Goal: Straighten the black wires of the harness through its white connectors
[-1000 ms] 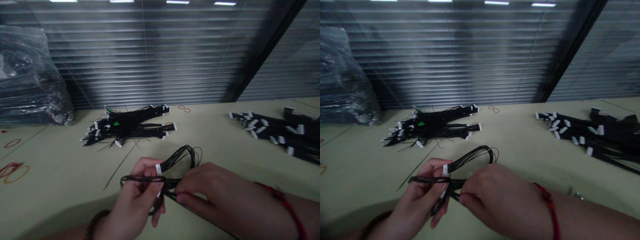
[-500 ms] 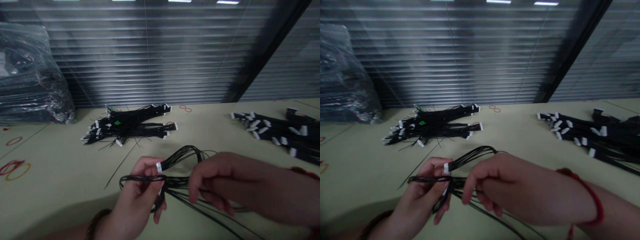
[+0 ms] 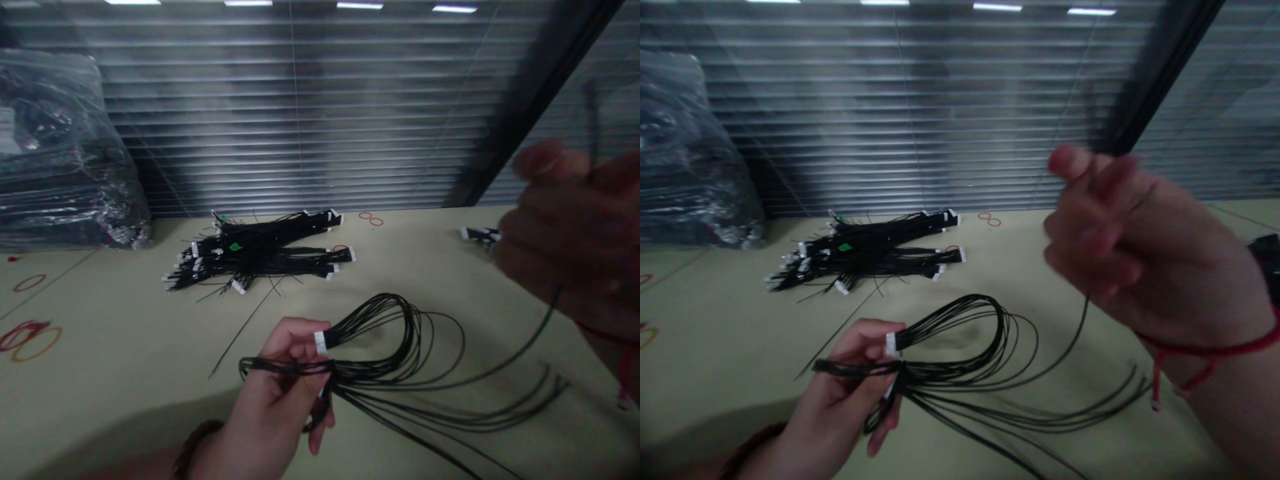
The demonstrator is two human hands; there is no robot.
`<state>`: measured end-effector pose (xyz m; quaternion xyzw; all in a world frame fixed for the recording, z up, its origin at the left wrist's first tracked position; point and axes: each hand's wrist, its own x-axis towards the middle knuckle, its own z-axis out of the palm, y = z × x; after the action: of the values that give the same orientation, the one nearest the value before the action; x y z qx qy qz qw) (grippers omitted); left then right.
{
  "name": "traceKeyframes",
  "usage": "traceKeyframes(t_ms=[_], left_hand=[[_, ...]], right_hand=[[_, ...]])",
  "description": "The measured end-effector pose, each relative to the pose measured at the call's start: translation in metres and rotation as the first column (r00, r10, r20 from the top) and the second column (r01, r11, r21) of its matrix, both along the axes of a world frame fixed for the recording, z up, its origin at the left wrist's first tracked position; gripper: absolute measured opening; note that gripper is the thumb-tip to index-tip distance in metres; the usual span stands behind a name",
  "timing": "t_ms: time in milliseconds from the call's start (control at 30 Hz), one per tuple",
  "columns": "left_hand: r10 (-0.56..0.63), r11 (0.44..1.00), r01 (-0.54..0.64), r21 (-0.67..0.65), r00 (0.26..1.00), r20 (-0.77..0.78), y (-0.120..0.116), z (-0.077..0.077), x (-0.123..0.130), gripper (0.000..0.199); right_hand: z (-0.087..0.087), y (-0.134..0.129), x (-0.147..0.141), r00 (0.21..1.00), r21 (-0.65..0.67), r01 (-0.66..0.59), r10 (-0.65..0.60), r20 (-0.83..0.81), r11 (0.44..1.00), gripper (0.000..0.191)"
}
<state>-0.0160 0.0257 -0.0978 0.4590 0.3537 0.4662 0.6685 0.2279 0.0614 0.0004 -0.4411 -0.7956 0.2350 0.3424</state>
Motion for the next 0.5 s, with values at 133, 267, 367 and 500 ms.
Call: traceKeyframes(t_ms=[133, 267, 367, 500], left_hand=[[0.012, 1.000, -0.012, 0.017, 1.000, 0.017, -0.004, -0.001, 0.000, 0.015], [-0.017, 1.000, 0.017, 0.010, 0.998, 0.067, -0.007, 0.002, -0.001, 0.016], [-0.051, 0.998, 0.047, 0.041, 0.992, 0.116, -0.007, 0.002, -0.001, 0.016], [-0.073, 0.996, 0.065, 0.065, 0.988, 0.133, -0.008, 0.000, -0.001, 0.015]], right_hand=[[-0.014, -0.026, -0.032, 0.988, -0.121, -0.137, 0.145, 0.060, 0.983, 0.011], [-0.034, -0.044, -0.049, 0.938, 0.218, -0.128, 0.047, 0.344, 0.968, 0.018], [-0.040, -0.046, -0.048, 0.924, 0.279, -0.155, 0.039, 0.382, 0.948, 0.022], [-0.039, -0.043, -0.047, 0.922, 0.255, -0.147, 0.039, 0.385, 0.956, 0.020]])
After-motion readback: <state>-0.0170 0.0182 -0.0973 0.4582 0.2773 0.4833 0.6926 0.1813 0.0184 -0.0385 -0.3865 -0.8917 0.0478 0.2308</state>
